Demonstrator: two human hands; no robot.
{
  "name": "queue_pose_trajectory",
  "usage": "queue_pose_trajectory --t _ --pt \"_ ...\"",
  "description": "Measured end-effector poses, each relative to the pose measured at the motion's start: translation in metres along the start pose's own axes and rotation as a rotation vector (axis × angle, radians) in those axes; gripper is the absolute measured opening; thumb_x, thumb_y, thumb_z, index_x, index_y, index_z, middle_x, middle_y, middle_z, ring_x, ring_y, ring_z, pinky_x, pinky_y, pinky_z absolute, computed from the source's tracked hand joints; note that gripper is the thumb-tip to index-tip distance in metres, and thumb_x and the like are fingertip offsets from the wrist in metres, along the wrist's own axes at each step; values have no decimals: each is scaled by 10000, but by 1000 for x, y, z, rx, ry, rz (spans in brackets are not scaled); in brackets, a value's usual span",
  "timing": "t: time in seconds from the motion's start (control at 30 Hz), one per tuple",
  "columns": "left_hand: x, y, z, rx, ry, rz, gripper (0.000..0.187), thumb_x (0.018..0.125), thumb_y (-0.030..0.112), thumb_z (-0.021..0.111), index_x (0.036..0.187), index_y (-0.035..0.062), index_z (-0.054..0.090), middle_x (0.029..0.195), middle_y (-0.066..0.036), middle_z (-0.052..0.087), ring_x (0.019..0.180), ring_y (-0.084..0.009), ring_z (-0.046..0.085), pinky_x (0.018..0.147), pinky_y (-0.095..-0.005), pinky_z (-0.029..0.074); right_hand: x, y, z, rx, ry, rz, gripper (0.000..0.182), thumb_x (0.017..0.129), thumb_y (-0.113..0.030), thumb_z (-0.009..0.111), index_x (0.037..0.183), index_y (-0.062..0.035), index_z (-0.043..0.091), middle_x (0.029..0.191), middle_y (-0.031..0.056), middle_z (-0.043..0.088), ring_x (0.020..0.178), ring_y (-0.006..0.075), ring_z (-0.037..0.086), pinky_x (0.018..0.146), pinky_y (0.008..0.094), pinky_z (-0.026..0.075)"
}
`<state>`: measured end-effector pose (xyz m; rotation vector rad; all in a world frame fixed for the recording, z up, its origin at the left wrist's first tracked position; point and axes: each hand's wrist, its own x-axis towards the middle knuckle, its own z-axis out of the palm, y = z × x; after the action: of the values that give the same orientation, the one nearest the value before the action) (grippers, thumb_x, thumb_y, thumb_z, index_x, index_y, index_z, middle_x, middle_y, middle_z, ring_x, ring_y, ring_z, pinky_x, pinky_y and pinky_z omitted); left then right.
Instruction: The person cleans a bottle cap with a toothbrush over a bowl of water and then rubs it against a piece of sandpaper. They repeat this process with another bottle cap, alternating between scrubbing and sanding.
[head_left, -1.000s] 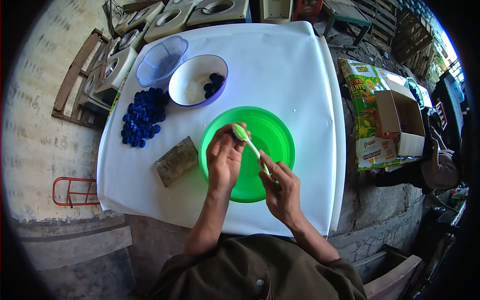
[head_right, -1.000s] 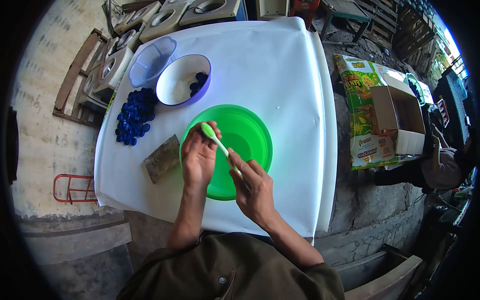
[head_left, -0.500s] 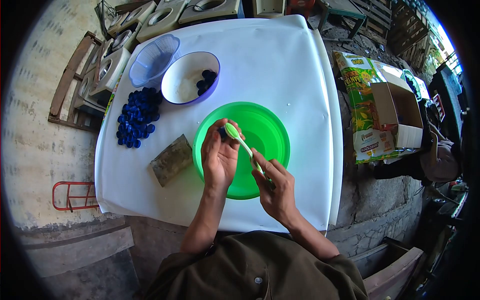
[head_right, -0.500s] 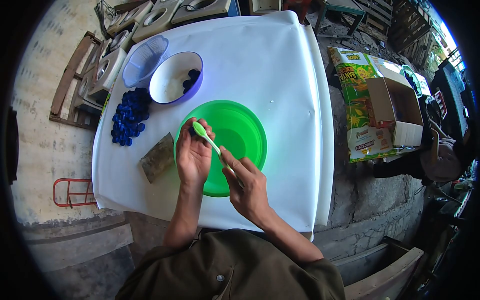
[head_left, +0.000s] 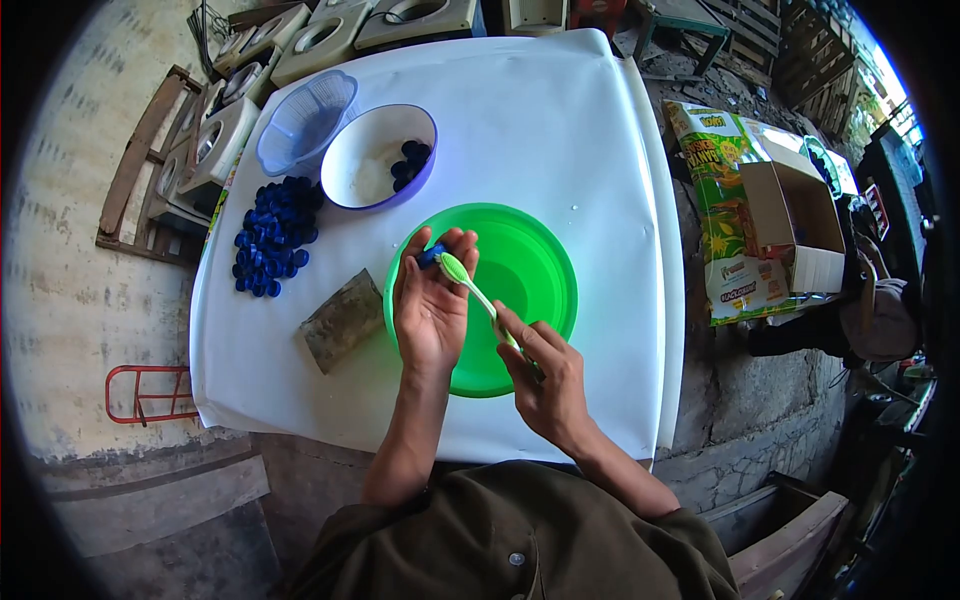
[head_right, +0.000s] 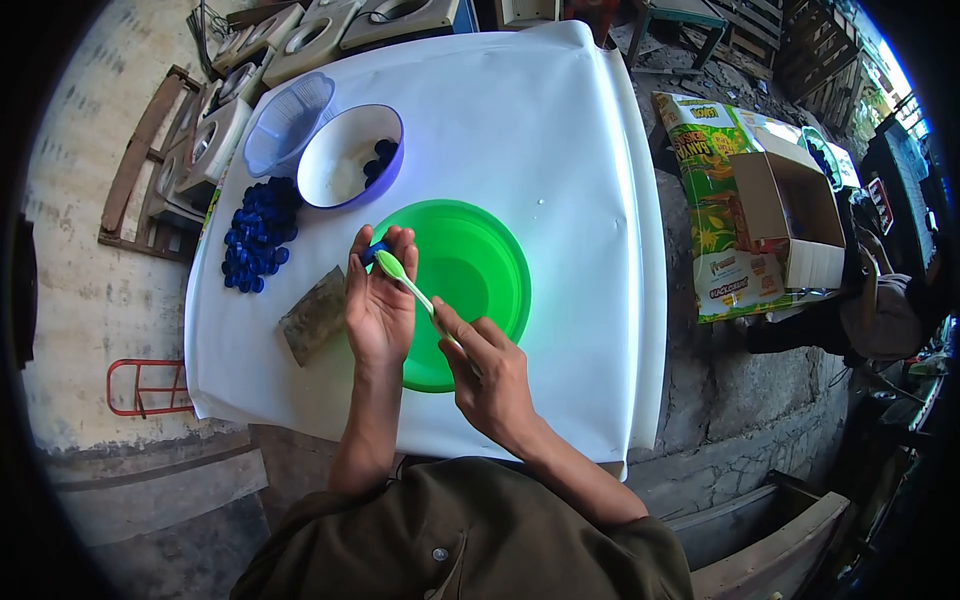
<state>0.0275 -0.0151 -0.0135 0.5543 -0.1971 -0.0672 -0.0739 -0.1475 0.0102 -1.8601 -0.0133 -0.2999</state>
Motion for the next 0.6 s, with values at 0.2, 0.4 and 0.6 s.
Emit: queue_pose_trajectory --t 0.2,0.4,0.6 --pt "-9 -1 4 58 -59 -43 420 1074 267 440 1391 -8 439 1303 -252 574 1266 -371 563 1091 -441 485 7 -3 -5 20 -2 44 526 866 74 664 1363 -89 607 808 128 598 642 239 535 612 341 473" --pt "-9 4 -7 71 -72 -54 425 1081 288 409 1419 30 417 1330 -237 570 1296 -341 541 1146 -454 412 -1 2 -1 62 -6 44 517 875 56 663 1367 -91 601 800 147 596 641 274 551 607 360 476" --pt "-9 2 0 88 1 -20 424 1073 303 439 1413 51 432 1335 -196 566 1306 -322 533 1148 -473 399 -1 -3 -5 35 -36 70 507 876 65 654 1357 -92 614 796 150 601 642 269 552 617 344 485"
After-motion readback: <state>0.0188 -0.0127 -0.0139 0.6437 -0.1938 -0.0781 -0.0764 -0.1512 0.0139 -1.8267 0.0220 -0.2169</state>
